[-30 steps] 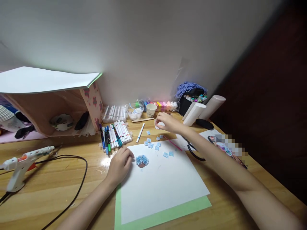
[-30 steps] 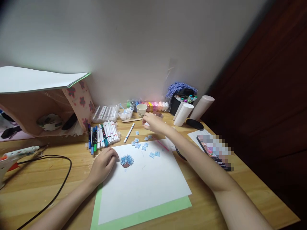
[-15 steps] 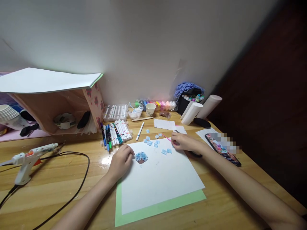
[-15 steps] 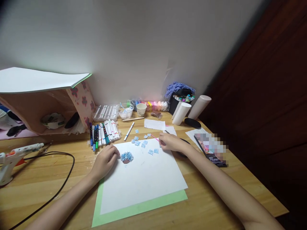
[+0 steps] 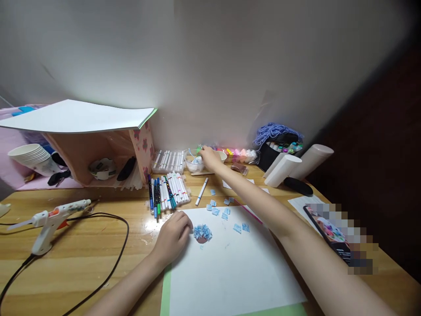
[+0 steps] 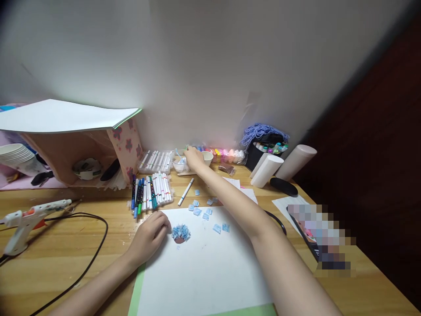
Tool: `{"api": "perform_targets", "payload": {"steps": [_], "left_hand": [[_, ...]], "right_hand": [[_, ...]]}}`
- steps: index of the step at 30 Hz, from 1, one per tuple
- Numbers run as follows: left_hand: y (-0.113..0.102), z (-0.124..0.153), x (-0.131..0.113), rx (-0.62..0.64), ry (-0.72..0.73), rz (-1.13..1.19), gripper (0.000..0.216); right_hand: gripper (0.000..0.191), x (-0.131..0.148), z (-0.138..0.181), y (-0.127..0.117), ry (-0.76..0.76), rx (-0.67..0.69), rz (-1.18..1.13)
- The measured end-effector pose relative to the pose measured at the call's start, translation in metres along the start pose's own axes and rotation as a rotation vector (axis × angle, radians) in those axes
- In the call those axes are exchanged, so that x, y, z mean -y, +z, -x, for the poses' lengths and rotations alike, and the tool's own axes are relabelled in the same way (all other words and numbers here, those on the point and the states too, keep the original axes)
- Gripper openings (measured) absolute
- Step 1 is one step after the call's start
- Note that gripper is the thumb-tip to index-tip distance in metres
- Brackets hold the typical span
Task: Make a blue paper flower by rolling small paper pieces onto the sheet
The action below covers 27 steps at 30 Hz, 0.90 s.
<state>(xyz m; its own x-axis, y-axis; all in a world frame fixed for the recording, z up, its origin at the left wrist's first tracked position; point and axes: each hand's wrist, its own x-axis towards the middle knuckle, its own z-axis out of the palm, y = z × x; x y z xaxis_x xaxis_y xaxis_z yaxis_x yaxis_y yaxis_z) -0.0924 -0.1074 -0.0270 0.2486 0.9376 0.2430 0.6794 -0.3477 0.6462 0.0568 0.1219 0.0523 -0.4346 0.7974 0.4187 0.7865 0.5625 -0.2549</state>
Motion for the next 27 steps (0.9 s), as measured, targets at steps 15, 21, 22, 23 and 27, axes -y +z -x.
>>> {"api": "perform_targets", "payload": {"steps": [15, 21, 22, 23, 27], "left_hand": [[0.001, -0.001, -0.001, 0.04, 0.011, 0.004, 0.02], [0.0, 0.0, 0.0, 0.035, -0.009, 0.014, 0.02], [-0.001, 0.0, -0.001, 0.024, -0.018, 0.024, 0.02], [-0.001, 0.0, -0.003, 0.012, -0.032, 0.037, 0.019], [-0.003, -0.009, -0.022, -0.017, -0.126, 0.149, 0.015]], "right_hand": [[0.007, -0.038, 0.12, 0.017, 0.111, 0.27, -0.367], [0.022, -0.038, 0.124, 0.011, 0.349, 0.296, -0.797], [0.026, -0.037, 0.127, 0.007, 0.383, 0.303, -0.876], [0.029, -0.035, 0.13, 0.003, 0.41, 0.307, -0.951], [0.039, -0.019, 0.151, -0.016, 0.484, 0.286, -1.172]]}}
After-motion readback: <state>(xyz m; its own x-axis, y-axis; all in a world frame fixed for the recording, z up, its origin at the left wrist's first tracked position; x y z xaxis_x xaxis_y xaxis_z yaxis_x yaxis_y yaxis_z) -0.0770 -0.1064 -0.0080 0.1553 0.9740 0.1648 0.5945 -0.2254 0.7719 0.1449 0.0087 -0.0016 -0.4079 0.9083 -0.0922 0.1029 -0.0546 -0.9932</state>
